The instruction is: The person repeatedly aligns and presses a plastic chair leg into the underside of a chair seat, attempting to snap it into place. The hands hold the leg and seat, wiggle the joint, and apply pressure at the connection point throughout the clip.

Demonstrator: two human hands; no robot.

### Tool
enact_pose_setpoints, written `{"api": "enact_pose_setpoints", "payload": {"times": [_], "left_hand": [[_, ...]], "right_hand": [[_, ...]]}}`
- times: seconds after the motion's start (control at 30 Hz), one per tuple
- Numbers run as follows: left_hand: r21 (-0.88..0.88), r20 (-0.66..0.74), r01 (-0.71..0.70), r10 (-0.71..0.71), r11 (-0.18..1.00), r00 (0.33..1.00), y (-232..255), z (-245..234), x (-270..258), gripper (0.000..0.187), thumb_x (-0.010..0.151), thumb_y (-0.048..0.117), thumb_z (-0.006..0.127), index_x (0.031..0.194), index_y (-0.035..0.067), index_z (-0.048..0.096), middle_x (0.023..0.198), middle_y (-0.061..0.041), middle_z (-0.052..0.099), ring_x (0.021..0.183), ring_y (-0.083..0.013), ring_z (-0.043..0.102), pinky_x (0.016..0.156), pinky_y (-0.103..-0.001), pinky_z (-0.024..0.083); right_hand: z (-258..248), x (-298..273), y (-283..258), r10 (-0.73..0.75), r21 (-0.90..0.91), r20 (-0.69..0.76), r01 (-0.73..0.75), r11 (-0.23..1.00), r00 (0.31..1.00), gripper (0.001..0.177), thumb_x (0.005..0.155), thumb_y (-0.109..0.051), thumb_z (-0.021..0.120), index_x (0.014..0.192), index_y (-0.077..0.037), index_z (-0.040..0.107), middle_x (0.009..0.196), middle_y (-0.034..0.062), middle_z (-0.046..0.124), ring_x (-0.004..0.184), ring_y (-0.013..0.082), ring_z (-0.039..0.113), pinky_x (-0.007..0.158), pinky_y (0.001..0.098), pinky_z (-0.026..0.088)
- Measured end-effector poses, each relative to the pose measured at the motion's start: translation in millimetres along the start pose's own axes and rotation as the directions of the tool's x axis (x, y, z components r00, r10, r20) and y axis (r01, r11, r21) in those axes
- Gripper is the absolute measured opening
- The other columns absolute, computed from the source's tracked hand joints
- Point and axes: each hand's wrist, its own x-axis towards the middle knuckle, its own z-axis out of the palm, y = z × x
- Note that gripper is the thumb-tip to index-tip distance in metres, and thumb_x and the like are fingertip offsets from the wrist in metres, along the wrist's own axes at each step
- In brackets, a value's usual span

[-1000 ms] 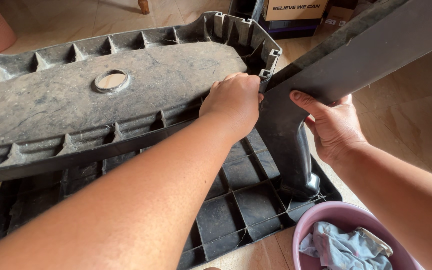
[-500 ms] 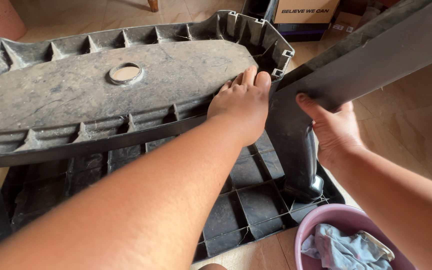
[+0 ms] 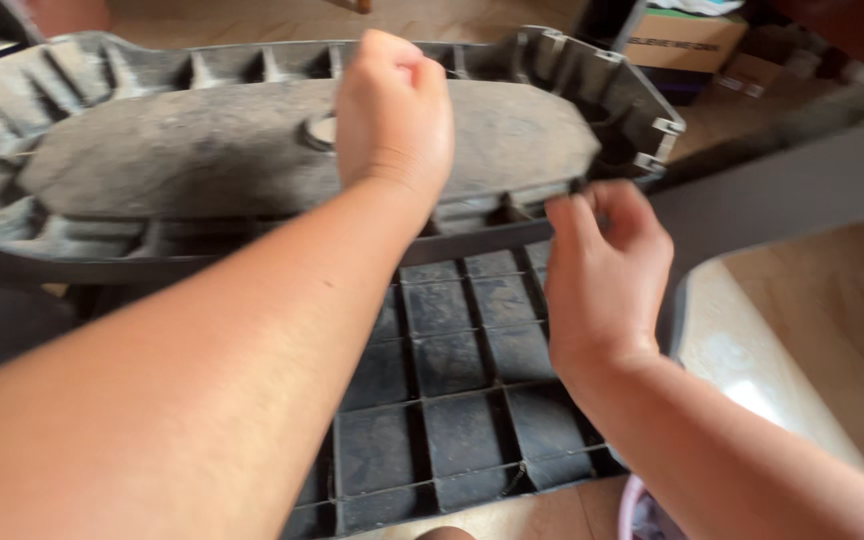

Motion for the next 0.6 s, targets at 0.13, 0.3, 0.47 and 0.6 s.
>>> {"api": "enact_pose_setpoints", "payload": {"times": [0.13,0.3,0.47,0.6], "left_hand": [[0.043,-0.246,-0.035,0.045,0.998,0.968,-52.3,-38.3,49.3,0.012,0.088,0.019,0.063,0.095,0.009,0.066,0.100,-0.010,0.071,0.093,-0.0278,0.070,0.079,-0.042,0.056],[0.218,-0.426,-0.060,0.150,0.974,0.892,-109.9,-105.3,115.5,0.011,0.090,0.012,0.059,0.096,0.007,0.067,0.100,-0.012,0.072,0.095,-0.0295,0.069,0.082,-0.042,0.056],[0.228,-0.527,0.282,-0.125,0.932,0.841,-151.4,-180.7,188.5,0.017,0.097,0.018,0.054,0.098,0.008,0.068,0.099,-0.009,0.072,0.092,-0.0281,0.070,0.079,-0.042,0.057],[0.061,-0.519,0.582,-0.472,0.811,0.713,-184.3,-228.9,225.5,0.024,0.096,0.021,0.055,0.113,0.006,0.060,0.114,-0.014,0.064,0.103,-0.0291,0.066,0.087,-0.043,0.053]], "right_hand": [[64.2,-6.5,-30.1,-0.237,-0.010,0.221,0.245,0.969,0.946,0.016,0.096,-0.011,0.066,0.086,-0.007,0.054,0.065,-0.0030,0.051,0.056,0.0051,0.042,0.045,0.0257,0.031],[156.5,-2.0,-48.6,-0.218,0.020,0.497,0.240,0.971,0.840,0.009,0.098,-0.013,0.062,0.095,-0.006,0.056,0.073,-0.0017,0.060,0.062,0.0056,0.053,0.050,0.0242,0.043],[241.7,8.1,-56.4,-0.204,-0.034,0.703,0.319,0.947,0.681,0.014,0.098,-0.011,0.060,0.110,-0.005,0.060,0.087,0.0005,0.067,0.077,0.0072,0.061,0.063,0.0242,0.051],[298.1,16.4,-52.9,-0.187,-0.150,0.785,0.474,0.868,0.591,0.020,0.097,-0.015,0.062,0.114,-0.006,0.062,0.098,0.0037,0.068,0.091,0.0130,0.064,0.073,0.0292,0.053]]}}
